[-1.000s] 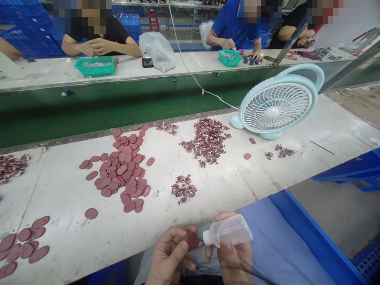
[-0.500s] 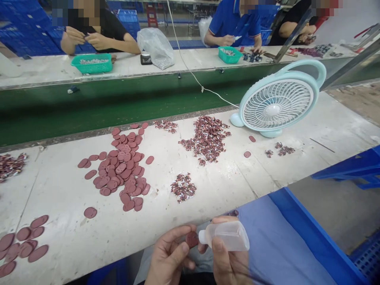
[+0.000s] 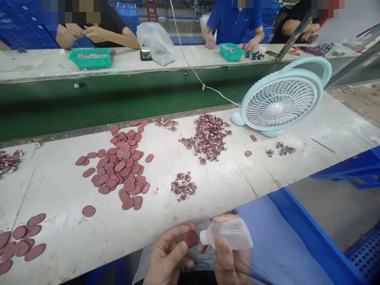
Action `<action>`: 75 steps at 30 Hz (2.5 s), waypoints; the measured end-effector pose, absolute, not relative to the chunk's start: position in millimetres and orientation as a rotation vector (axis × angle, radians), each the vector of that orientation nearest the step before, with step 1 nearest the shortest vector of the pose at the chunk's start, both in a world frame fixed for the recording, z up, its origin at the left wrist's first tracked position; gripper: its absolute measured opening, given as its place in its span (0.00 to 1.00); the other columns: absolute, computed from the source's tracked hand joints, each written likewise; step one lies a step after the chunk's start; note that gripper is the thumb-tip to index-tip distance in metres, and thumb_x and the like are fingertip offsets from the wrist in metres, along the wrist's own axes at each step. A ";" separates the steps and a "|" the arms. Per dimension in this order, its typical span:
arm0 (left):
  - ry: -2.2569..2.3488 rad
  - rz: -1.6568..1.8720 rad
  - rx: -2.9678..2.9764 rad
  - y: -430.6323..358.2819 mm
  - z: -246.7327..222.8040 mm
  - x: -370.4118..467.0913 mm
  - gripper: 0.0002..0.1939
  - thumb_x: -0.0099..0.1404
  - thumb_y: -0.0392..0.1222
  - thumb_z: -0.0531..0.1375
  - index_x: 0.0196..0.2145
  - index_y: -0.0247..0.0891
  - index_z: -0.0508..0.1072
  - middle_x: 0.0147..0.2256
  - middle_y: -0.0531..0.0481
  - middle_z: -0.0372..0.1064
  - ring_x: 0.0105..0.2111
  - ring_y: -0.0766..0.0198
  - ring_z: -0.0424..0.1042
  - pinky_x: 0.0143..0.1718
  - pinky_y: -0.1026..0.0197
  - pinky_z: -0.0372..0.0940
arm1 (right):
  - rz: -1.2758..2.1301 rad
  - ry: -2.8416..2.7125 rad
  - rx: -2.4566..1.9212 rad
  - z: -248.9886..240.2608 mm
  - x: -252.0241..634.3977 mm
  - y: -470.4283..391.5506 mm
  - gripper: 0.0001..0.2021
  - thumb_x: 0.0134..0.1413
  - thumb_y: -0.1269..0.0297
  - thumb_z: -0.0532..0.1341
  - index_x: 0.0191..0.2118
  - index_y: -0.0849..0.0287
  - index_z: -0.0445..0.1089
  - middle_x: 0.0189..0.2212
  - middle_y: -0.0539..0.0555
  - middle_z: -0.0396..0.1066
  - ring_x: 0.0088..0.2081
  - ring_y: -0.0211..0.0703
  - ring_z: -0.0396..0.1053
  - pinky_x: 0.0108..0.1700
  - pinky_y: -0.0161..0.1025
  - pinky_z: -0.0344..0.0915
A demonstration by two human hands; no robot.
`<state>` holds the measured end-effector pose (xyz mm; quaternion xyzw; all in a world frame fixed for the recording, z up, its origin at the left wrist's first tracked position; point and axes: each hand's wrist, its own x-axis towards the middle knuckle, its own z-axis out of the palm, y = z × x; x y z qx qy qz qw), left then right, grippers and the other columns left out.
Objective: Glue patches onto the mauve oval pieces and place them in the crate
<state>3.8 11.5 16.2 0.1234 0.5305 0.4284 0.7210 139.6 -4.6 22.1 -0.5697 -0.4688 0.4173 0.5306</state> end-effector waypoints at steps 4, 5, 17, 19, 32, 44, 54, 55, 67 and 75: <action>1.155 0.961 0.202 10.7 14.2 3.2 0.21 0.39 0.51 0.81 0.32 0.43 0.87 0.39 0.45 0.88 0.28 0.61 0.79 0.16 0.70 0.68 | 1.160 -0.727 -1.303 31.1 132.4 -3.0 0.13 0.63 0.44 0.57 0.48 0.42 0.63 0.22 0.45 0.74 0.24 0.50 0.75 0.28 0.46 0.73; 1.149 0.965 0.189 10.7 13.9 3.5 0.21 0.39 0.51 0.81 0.32 0.42 0.87 0.39 0.45 0.88 0.27 0.62 0.78 0.16 0.70 0.68 | 1.178 -0.672 -1.304 33.3 132.7 -2.6 0.15 0.60 0.43 0.60 0.46 0.42 0.64 0.22 0.45 0.74 0.24 0.51 0.75 0.29 0.47 0.73; 1.114 0.980 0.152 12.4 19.5 3.8 0.19 0.41 0.47 0.82 0.32 0.43 0.86 0.40 0.45 0.88 0.33 0.58 0.83 0.21 0.72 0.71 | 1.366 -0.361 -1.068 25.3 152.1 16.0 0.19 0.54 0.42 0.65 0.41 0.50 0.69 0.22 0.45 0.72 0.17 0.41 0.70 0.18 0.37 0.70; 1.104 0.972 0.130 12.8 20.8 2.4 0.18 0.42 0.46 0.81 0.32 0.43 0.86 0.42 0.45 0.88 0.38 0.54 0.85 0.25 0.71 0.73 | 1.522 -0.127 -0.946 24.4 167.8 34.8 0.19 0.57 0.42 0.62 0.41 0.53 0.71 0.22 0.44 0.67 0.17 0.34 0.66 0.13 0.27 0.61; 1.138 1.024 0.125 20.1 19.1 -20.6 0.20 0.42 0.46 0.81 0.34 0.42 0.86 0.40 0.45 0.88 0.34 0.54 0.85 0.20 0.71 0.70 | 1.357 -0.938 -1.189 9.6 178.0 55.1 0.12 0.64 0.50 0.61 0.42 0.51 0.76 0.24 0.44 0.63 0.18 0.31 0.56 0.16 0.29 0.56; 1.106 1.043 0.140 18.6 13.8 -35.9 0.18 0.44 0.45 0.81 0.35 0.45 0.86 0.42 0.46 0.88 0.36 0.55 0.86 0.22 0.69 0.71 | 0.641 -2.416 -1.528 12.0 160.9 80.9 0.08 0.68 0.68 0.59 0.47 0.55 0.75 0.40 0.54 0.73 0.40 0.45 0.74 0.41 0.40 0.70; 1.063 1.045 0.167 16.3 10.0 -35.7 0.16 0.47 0.45 0.79 0.35 0.42 0.85 0.44 0.42 0.87 0.39 0.55 0.85 0.25 0.70 0.70 | 0.608 -2.349 -1.428 15.4 161.9 74.2 0.09 0.60 0.77 0.58 0.38 0.58 0.74 0.34 0.55 0.74 0.36 0.47 0.73 0.37 0.40 0.69; 1.071 1.039 0.168 15.3 9.7 -35.2 0.17 0.47 0.46 0.80 0.35 0.42 0.85 0.44 0.43 0.87 0.39 0.54 0.85 0.26 0.70 0.71 | 0.646 -2.250 -1.442 16.3 160.1 70.5 0.09 0.59 0.77 0.58 0.38 0.59 0.74 0.34 0.55 0.74 0.36 0.46 0.74 0.38 0.40 0.69; 1.183 1.075 0.309 11.9 12.9 -18.4 0.16 0.43 0.46 0.80 0.30 0.42 0.85 0.39 0.44 0.88 0.34 0.57 0.83 0.28 0.67 0.72 | 1.525 -1.030 -1.355 22.8 131.1 23.6 0.05 0.52 0.62 0.68 0.31 0.56 0.78 0.27 0.53 0.83 0.26 0.43 0.79 0.29 0.35 0.75; 1.207 1.033 0.374 11.8 9.3 -15.7 0.16 0.39 0.51 0.81 0.20 0.42 0.83 0.39 0.44 0.88 0.33 0.55 0.82 0.26 0.65 0.71 | 1.486 -1.165 -1.369 34.0 139.8 31.8 0.03 0.49 0.70 0.67 0.31 0.56 0.80 0.28 0.50 0.83 0.26 0.39 0.79 0.30 0.32 0.75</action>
